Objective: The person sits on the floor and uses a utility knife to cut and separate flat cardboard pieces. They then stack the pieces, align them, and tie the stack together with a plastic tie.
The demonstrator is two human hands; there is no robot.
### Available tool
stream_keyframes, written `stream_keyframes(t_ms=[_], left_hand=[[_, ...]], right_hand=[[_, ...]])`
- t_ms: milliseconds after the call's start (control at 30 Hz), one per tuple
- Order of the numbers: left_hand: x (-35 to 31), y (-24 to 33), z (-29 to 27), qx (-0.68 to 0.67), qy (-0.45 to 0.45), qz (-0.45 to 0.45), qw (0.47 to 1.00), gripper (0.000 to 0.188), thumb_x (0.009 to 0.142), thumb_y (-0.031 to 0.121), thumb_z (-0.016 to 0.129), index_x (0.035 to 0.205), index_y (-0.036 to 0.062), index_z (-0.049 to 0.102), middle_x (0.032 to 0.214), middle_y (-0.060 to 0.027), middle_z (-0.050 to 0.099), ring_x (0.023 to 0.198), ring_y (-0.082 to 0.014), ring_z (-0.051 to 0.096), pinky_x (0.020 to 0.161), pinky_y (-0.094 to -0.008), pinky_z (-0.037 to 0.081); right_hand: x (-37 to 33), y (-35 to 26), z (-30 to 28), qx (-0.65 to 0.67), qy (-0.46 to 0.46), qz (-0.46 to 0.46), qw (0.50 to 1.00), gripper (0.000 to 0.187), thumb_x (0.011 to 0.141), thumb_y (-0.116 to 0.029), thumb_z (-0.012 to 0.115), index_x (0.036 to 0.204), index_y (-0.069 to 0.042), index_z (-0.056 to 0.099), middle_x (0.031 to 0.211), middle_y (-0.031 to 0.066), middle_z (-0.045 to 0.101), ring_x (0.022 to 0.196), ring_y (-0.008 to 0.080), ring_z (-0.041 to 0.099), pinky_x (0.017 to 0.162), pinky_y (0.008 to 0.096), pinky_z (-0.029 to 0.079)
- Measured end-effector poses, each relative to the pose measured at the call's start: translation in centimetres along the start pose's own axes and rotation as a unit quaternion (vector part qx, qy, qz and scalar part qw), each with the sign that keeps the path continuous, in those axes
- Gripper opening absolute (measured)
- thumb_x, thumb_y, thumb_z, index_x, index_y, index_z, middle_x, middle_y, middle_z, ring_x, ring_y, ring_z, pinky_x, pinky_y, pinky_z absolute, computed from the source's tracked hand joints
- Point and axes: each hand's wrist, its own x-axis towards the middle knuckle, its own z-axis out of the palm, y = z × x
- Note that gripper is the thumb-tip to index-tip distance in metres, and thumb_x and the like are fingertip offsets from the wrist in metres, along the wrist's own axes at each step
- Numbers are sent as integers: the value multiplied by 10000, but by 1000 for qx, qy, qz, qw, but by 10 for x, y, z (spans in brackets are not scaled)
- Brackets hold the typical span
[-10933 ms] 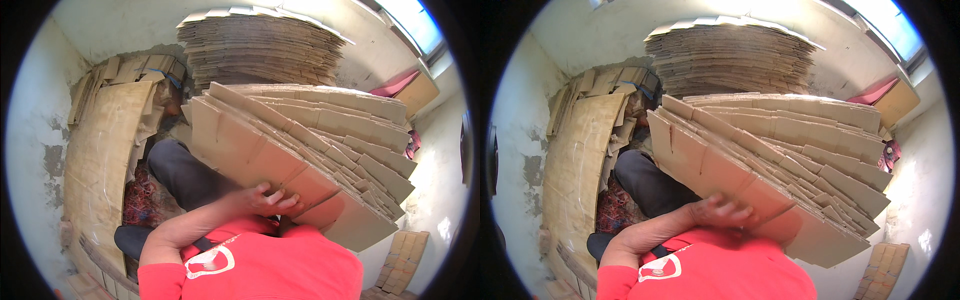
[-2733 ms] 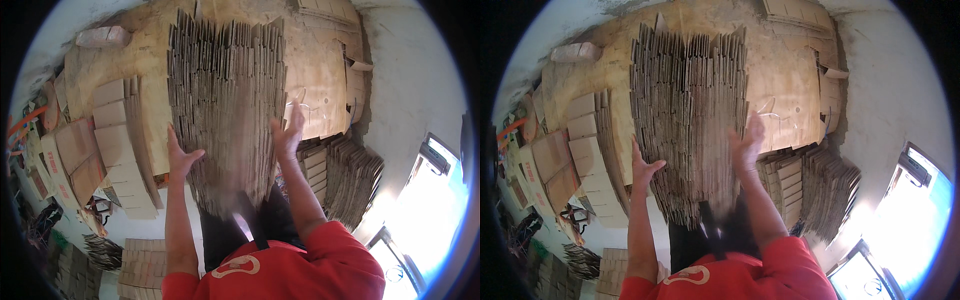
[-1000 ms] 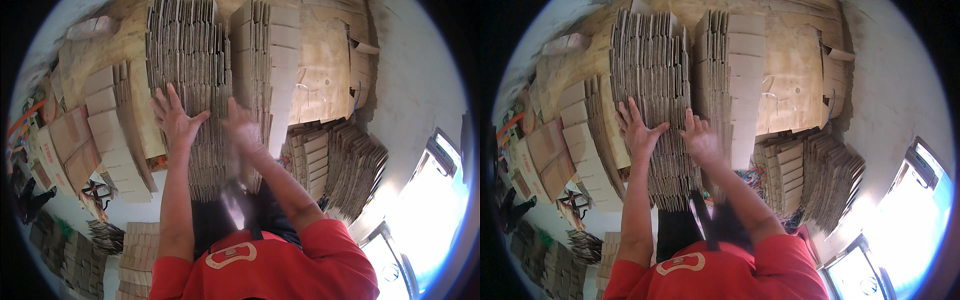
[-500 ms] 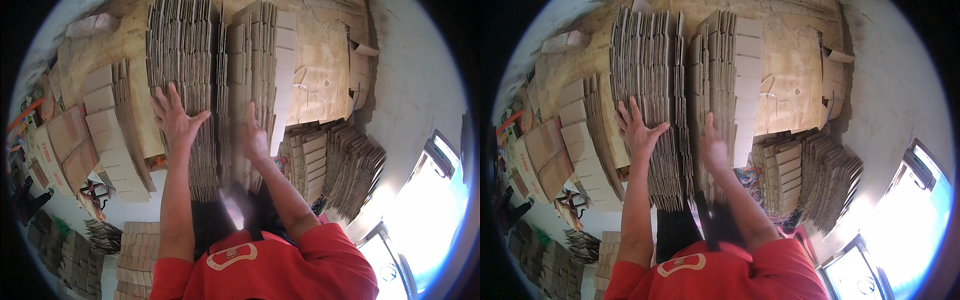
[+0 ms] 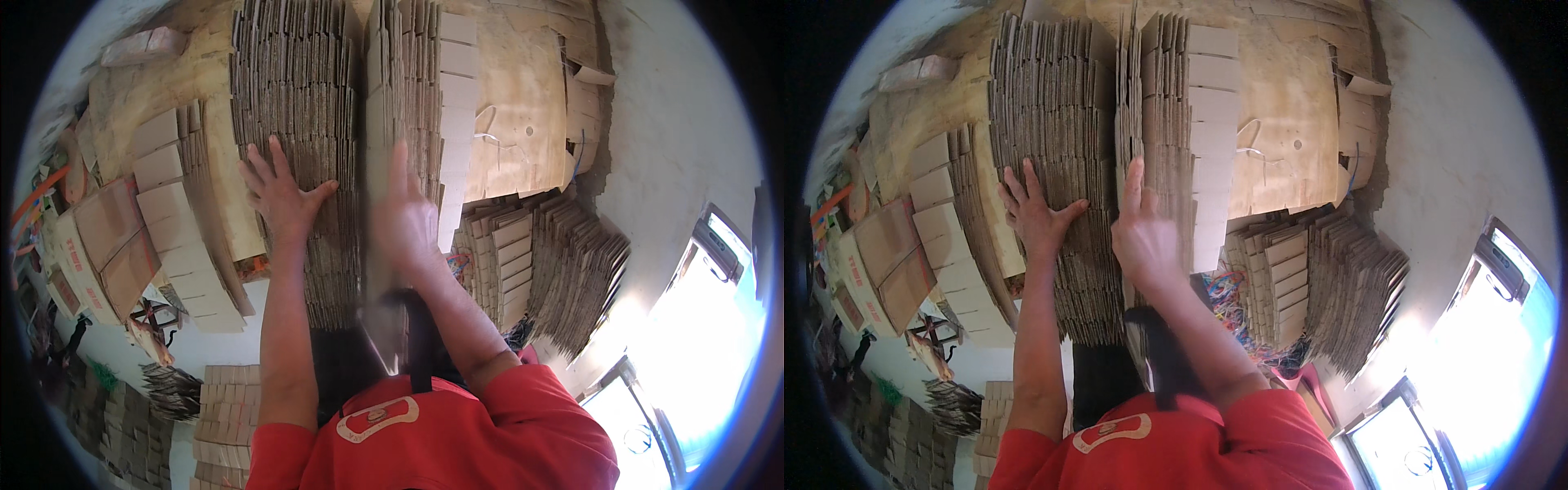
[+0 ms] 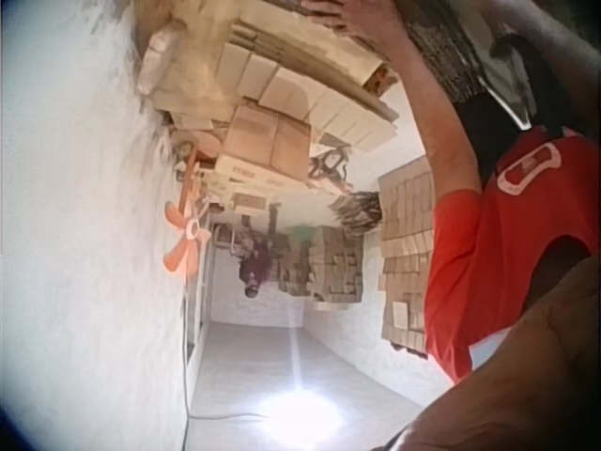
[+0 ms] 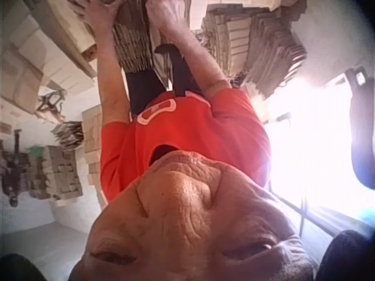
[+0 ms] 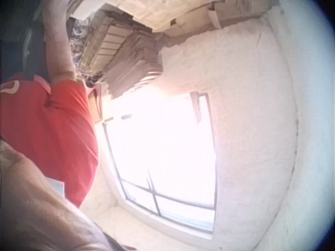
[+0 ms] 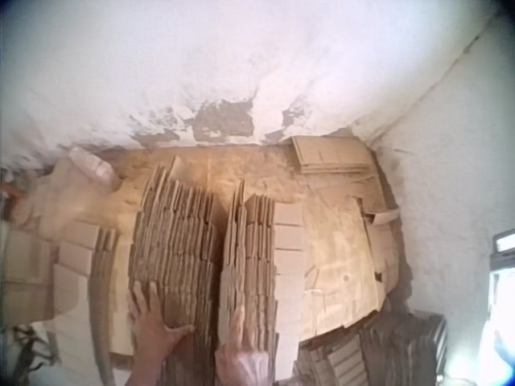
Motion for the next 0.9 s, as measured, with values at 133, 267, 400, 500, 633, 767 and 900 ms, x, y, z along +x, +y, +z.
stream_keyframes(t_ms=[133,267,400,500,633,767,900], left_hand=[[-1,-2,4,-21,29,30,999,1295,504,811,690,1531,209,180,1583,-168,93,1435,-464,65,1038,-703,211],[-4,-5,-3,-29,-3,-3,1000,1299,504,814,691,1535,225,163,1586,-160,82,1435,-467,47,1053,-721,170],[0,4,-5,-46,-21,-1,999,1307,489,797,715,1534,243,158,1587,-158,75,1438,-464,20,1066,-731,134],[1,6,-5,-31,-22,-2,999,1298,495,784,722,1533,237,166,1587,-158,75,1438,-463,26,1058,-729,163],[-2,-1,-3,-30,0,-2,1000,1285,500,778,723,1529,229,184,1582,-159,87,1434,-467,48,1044,-727,195],[0,5,-8,-21,-9,3,1000,1278,505,783,718,1527,226,190,1575,-164,96,1432,-465,58,1039,-724,205],[-1,2,-6,-22,-20,0,1000,1289,506,795,710,1530,217,181,1577,-174,82,1437,-454,48,1046,-725,185]], right_hand=[[32,27,20,15,59,-56,997,733,834,-120,645,1458,-1,279,1108,217,600,812,341,655,646,387,547],[43,90,10,295,177,149,927,581,869,-216,685,1353,20,468,1311,224,551,1144,342,581,946,420,476],[46,263,77,144,191,336,911,793,741,-424,772,1333,17,482,1267,250,566,1145,356,557,988,447,433],[41,311,114,59,65,374,923,879,652,-498,808,1299,14,504,1231,258,577,1118,368,566,979,445,437],[56,293,106,62,34,359,931,734,660,-448,811,1209,-16,585,1112,194,652,1028,315,616,914,408,469],[60,315,116,180,-31,343,921,449,678,-369,804,952,-26,706,829,128,694,801,224,661,735,368,509],[50,302,114,288,-6,289,913,331,705,-317,780,863,-29,733,656,73,654,627,148,614,606,325,495]])
